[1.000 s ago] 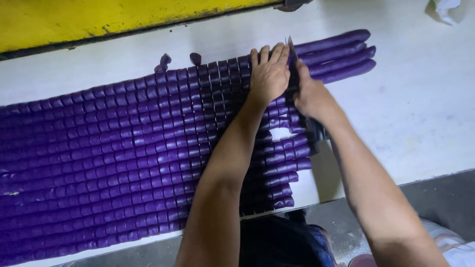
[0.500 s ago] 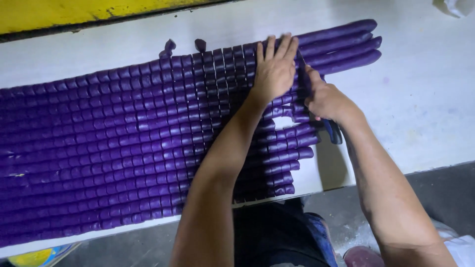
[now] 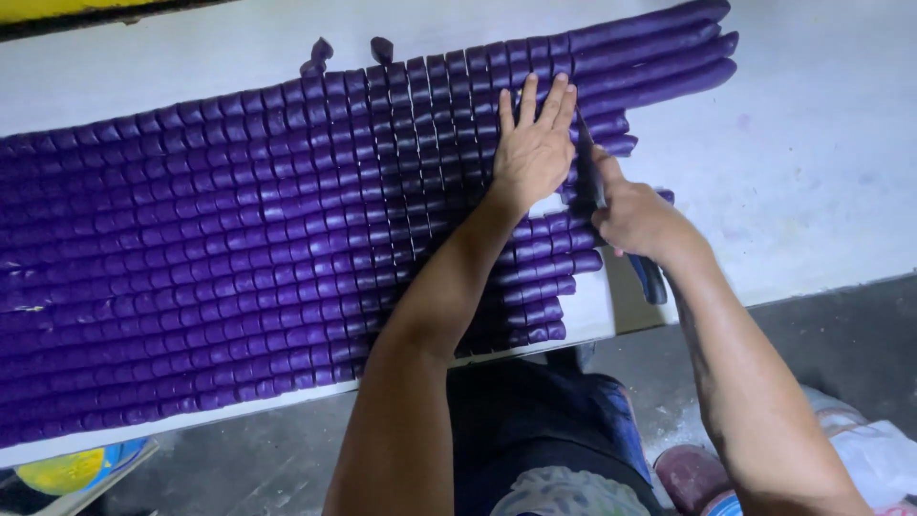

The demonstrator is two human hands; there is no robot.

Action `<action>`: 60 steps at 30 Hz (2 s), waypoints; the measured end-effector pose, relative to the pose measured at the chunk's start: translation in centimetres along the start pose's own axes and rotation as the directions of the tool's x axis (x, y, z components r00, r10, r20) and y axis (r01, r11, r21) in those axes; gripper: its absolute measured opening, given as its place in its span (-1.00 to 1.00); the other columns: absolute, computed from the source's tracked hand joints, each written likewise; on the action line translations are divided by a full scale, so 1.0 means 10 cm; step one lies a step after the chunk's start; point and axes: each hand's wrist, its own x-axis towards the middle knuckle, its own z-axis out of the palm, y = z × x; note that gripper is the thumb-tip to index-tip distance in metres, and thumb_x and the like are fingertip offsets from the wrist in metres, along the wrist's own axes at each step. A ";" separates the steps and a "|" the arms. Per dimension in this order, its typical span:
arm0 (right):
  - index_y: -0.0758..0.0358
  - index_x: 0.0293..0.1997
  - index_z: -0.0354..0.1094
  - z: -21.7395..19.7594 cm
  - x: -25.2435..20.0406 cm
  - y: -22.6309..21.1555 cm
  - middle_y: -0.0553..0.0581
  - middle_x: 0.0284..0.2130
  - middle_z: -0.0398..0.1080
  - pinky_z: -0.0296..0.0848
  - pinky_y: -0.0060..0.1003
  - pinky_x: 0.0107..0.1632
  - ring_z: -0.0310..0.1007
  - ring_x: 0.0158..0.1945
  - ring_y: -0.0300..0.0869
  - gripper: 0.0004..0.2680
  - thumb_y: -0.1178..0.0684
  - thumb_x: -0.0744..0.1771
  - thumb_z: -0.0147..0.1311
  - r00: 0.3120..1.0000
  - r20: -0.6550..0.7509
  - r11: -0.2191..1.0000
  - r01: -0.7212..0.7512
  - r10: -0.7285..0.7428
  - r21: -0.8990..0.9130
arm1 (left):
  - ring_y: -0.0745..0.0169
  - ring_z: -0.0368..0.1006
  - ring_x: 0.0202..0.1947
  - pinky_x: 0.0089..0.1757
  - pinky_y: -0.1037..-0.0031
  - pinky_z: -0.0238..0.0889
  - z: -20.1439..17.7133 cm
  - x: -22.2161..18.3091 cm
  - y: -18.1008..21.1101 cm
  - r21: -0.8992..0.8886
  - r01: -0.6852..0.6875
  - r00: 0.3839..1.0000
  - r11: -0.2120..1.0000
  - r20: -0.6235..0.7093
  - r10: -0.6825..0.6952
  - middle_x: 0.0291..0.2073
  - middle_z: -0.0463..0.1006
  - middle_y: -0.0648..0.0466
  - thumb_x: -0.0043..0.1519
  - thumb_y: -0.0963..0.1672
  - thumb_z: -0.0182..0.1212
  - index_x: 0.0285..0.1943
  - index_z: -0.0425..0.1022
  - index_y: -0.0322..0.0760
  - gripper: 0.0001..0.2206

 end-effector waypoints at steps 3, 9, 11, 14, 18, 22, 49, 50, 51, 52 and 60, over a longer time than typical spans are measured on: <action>-0.01 0.60 -0.45 0.10 0.04 0.07 0.45 -0.47 0.51 0.44 -0.05 -0.05 0.53 -0.40 0.18 -0.36 0.24 0.31 -0.21 0.997 -0.070 1.000 0.026 -0.025 0.012 | -0.22 -0.34 0.56 0.40 -0.16 -0.46 0.03 -0.08 -0.02 -0.117 -0.017 0.996 0.993 -0.091 0.006 0.59 -0.18 0.10 0.45 -0.02 -0.15 0.63 -0.14 -0.11 -0.45; 0.16 0.54 -0.34 0.31 0.46 0.37 0.65 -0.10 0.44 0.38 0.27 0.13 0.47 0.00 0.45 -0.42 0.20 0.33 -0.11 0.958 -0.212 0.980 0.178 -0.193 -0.089 | -0.22 -0.29 0.57 0.40 -0.17 -0.35 0.32 -0.57 0.32 -0.060 -0.009 0.986 0.998 -0.169 -0.001 0.60 -0.14 0.11 0.38 -0.02 -0.06 0.61 0.01 -0.14 -0.42; 0.17 0.54 -0.35 0.23 0.05 0.17 0.66 -0.16 0.45 0.37 0.30 0.12 0.48 -0.06 0.48 -0.43 0.20 0.33 -0.12 0.966 -0.180 0.982 0.173 -0.185 -0.079 | -0.23 -0.31 0.57 0.40 -0.19 -0.37 0.29 -0.56 0.35 -0.065 0.002 0.988 0.998 -0.155 -0.012 0.60 -0.15 0.10 0.39 -0.02 -0.06 0.61 0.00 -0.15 -0.43; 0.19 0.53 -0.37 0.28 -0.25 0.13 0.60 -0.29 0.49 0.42 0.25 0.06 0.56 -0.22 0.39 -0.43 0.19 0.34 -0.14 0.981 -0.121 0.987 0.140 -0.149 -0.079 | -0.24 -0.35 0.56 0.40 -0.22 -0.42 0.23 -0.57 0.34 -0.081 0.007 0.991 0.997 -0.134 -0.018 0.60 -0.19 0.08 0.40 -0.03 -0.09 0.62 -0.01 -0.18 -0.43; 0.22 0.54 -0.33 0.38 -0.30 0.24 0.51 -0.40 0.52 0.52 0.15 -0.06 0.62 -0.42 0.21 -0.43 0.21 0.34 -0.12 0.989 -0.087 0.991 0.109 -0.116 -0.078 | -0.28 -0.43 0.57 0.39 -0.25 -0.50 0.27 -0.57 0.33 -0.121 -0.006 0.996 0.993 -0.085 -0.005 0.61 -0.26 0.07 0.42 -0.04 -0.15 0.64 -0.05 -0.21 -0.43; 0.23 0.52 -0.29 0.55 -0.11 0.46 0.41 -0.50 0.51 0.49 0.14 -0.08 0.61 -0.39 0.25 -0.43 0.22 0.32 -0.09 0.980 -0.146 0.990 0.125 -0.134 -0.069 | -0.28 -0.26 0.56 0.38 -0.27 -0.33 0.34 -0.65 0.27 -0.244 -0.092 0.975 0.965 -0.220 0.037 0.56 -0.01 0.09 0.37 -0.08 0.00 0.56 0.17 -0.12 -0.49; 0.07 0.53 -0.34 1.08 -0.69 0.81 0.58 -0.16 0.49 0.46 0.28 0.04 0.52 -0.05 0.42 -0.41 0.18 0.31 -0.11 0.992 -0.092 0.994 0.077 -0.084 -0.075 | -0.07 0.31 0.21 0.31 -0.17 -0.03 0.69 -1.16 0.63 -0.276 -0.188 0.890 0.943 -0.455 0.044 0.05 0.46 0.12 0.18 -0.09 0.18 0.02 0.49 -0.08 -0.76; 0.10 0.53 -0.34 1.13 -0.63 0.83 0.60 -0.15 0.48 0.45 0.29 0.06 0.51 -0.03 0.43 -0.42 0.21 0.32 -0.12 0.989 -0.114 0.995 0.093 -0.097 -0.040 | -0.08 0.26 0.25 0.30 -0.16 -0.04 0.63 -1.21 0.62 -0.274 -0.194 0.883 0.942 -0.467 0.046 0.07 0.44 0.12 0.19 -0.08 0.19 0.05 0.49 -0.07 -0.75; 0.13 0.52 -0.33 1.17 -0.57 0.85 0.62 -0.13 0.46 0.44 0.30 0.07 0.49 -0.01 0.45 -0.43 0.23 0.33 -0.12 0.985 -0.136 0.994 0.109 -0.109 -0.005 | -0.10 0.21 0.29 0.30 -0.16 -0.05 0.58 -1.25 0.62 -0.273 -0.201 0.876 0.941 -0.480 0.048 0.10 0.42 0.12 0.20 -0.08 0.21 0.07 0.48 -0.05 -0.74; 0.13 0.52 -0.33 1.17 -0.55 0.82 0.62 -0.13 0.46 0.44 0.30 0.07 0.49 -0.01 0.45 -0.43 0.23 0.33 -0.12 0.985 -0.136 0.994 0.107 -0.105 0.004 | -0.10 0.21 0.29 0.30 -0.16 -0.05 0.54 -1.33 0.66 -0.270 -0.206 0.878 0.940 -0.475 0.056 0.10 0.42 0.12 0.20 -0.08 0.21 0.07 0.48 -0.05 -0.74; -0.01 0.57 -0.43 1.37 -1.03 0.94 0.57 -0.14 0.47 0.40 0.32 0.11 0.46 0.03 0.43 -0.38 0.15 0.33 -0.10 0.992 -0.095 0.996 0.087 -0.088 -0.011 | -0.21 0.28 0.23 0.22 -0.22 0.07 0.42 -1.49 0.78 -0.149 -0.226 0.848 0.963 -0.517 0.119 0.01 0.45 0.04 0.01 -0.09 0.37 -0.09 0.48 -0.13 -0.70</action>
